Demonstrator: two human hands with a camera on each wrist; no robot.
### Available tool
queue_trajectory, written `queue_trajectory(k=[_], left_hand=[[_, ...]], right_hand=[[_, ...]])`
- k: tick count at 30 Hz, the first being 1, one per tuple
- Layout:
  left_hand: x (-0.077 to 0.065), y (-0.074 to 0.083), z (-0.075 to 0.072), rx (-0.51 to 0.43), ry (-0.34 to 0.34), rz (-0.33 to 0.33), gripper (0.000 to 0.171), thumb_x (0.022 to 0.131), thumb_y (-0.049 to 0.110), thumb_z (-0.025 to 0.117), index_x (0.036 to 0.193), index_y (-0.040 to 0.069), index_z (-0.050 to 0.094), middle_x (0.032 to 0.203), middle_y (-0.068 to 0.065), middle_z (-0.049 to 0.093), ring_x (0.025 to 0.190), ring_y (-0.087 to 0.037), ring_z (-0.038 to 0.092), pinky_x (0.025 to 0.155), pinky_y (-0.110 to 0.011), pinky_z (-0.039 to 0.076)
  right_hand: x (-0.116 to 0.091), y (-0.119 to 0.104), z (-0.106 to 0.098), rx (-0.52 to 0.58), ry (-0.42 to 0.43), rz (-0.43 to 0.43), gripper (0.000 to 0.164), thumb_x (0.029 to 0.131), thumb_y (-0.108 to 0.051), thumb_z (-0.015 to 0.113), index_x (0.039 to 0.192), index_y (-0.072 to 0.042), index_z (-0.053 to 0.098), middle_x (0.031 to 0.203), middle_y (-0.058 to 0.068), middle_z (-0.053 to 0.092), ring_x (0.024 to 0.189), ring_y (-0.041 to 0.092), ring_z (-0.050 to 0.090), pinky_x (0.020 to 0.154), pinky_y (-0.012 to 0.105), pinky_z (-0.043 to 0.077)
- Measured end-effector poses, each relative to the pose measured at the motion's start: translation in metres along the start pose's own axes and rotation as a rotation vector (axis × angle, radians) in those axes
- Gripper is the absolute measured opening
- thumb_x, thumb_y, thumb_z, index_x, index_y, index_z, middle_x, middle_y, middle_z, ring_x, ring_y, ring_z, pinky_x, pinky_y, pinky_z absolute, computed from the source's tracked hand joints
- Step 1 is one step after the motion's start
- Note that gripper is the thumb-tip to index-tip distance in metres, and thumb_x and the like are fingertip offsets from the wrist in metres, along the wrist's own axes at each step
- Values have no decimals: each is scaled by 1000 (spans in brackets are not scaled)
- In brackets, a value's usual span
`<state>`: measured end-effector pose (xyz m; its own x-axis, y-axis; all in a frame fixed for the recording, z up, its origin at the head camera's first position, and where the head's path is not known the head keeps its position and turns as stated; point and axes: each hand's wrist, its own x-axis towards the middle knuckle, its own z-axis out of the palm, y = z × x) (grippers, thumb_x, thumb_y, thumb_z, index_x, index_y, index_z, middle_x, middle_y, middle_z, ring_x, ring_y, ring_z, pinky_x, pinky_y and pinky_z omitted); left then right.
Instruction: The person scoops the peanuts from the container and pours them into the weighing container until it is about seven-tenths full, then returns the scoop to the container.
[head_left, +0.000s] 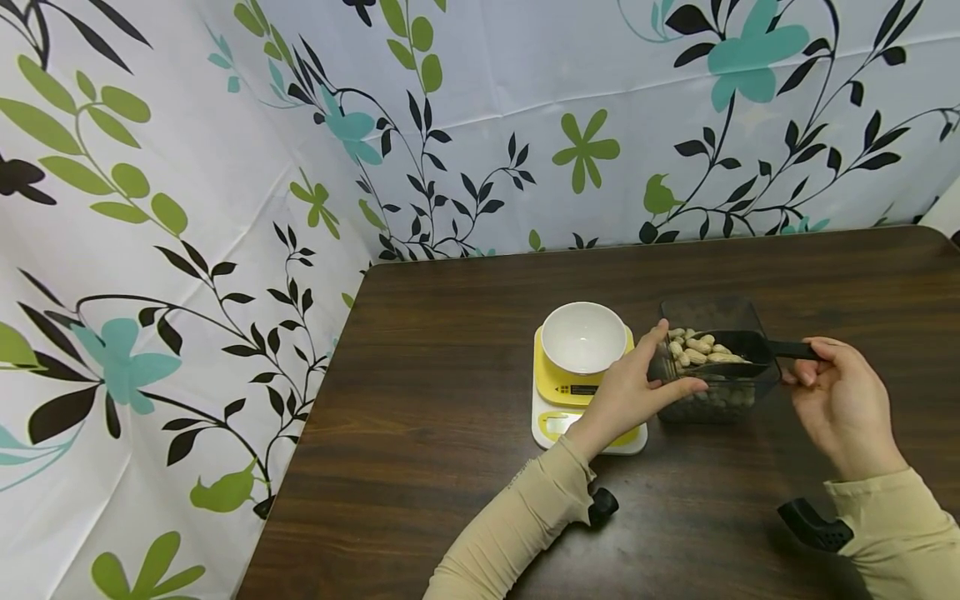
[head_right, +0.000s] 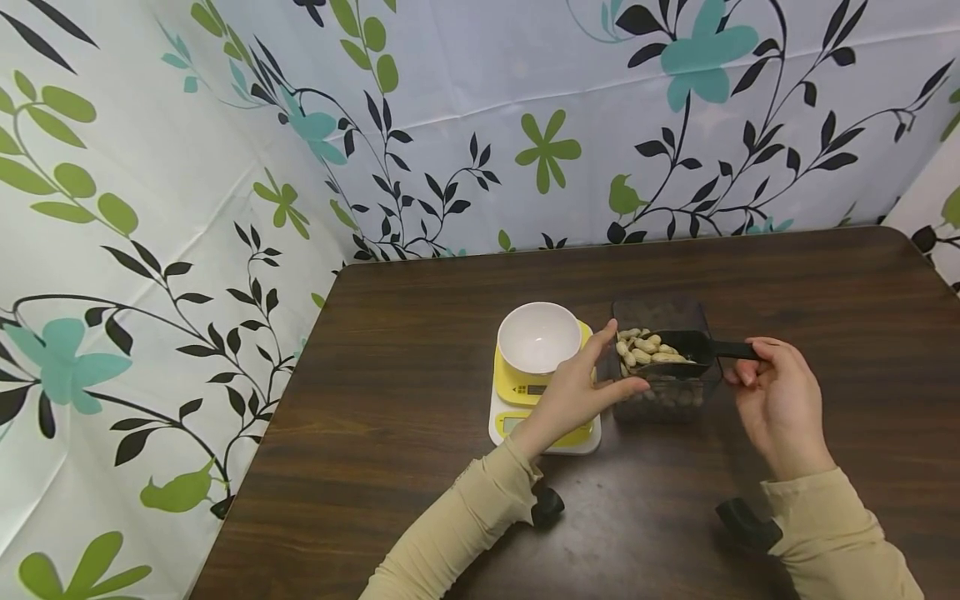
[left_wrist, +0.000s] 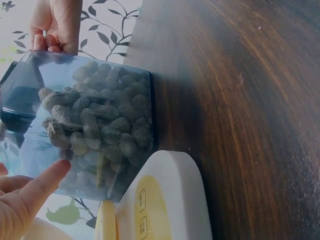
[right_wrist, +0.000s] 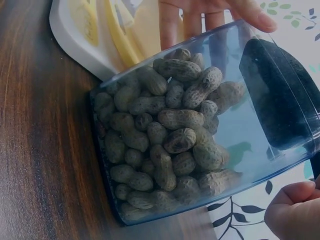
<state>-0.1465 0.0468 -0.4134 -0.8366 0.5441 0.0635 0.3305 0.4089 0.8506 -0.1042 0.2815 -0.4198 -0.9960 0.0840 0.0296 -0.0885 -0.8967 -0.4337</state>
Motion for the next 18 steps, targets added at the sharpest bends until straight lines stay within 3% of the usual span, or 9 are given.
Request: queue_trajectory(k=[8, 18], left_hand=[[1, 2, -1, 10, -1, 3, 79, 87, 45, 62, 149, 33, 15, 153, 19, 19, 130, -7, 45, 79, -10, 49], [0, 2, 0, 1, -2, -2, 79, 86, 45, 62, 149, 31, 16, 154, 18, 18, 132, -10, 43, 79, -10, 49]], right_hand=[[4, 6, 2, 2, -47, -4, 34, 101, 1, 22, 91, 9, 53, 64, 13, 49, 54, 21, 40, 62, 28, 24], [2, 6, 2, 22, -48, 15, 39, 101, -1, 20, 88, 10, 56, 59, 12, 49, 55, 21, 30, 63, 28, 17]])
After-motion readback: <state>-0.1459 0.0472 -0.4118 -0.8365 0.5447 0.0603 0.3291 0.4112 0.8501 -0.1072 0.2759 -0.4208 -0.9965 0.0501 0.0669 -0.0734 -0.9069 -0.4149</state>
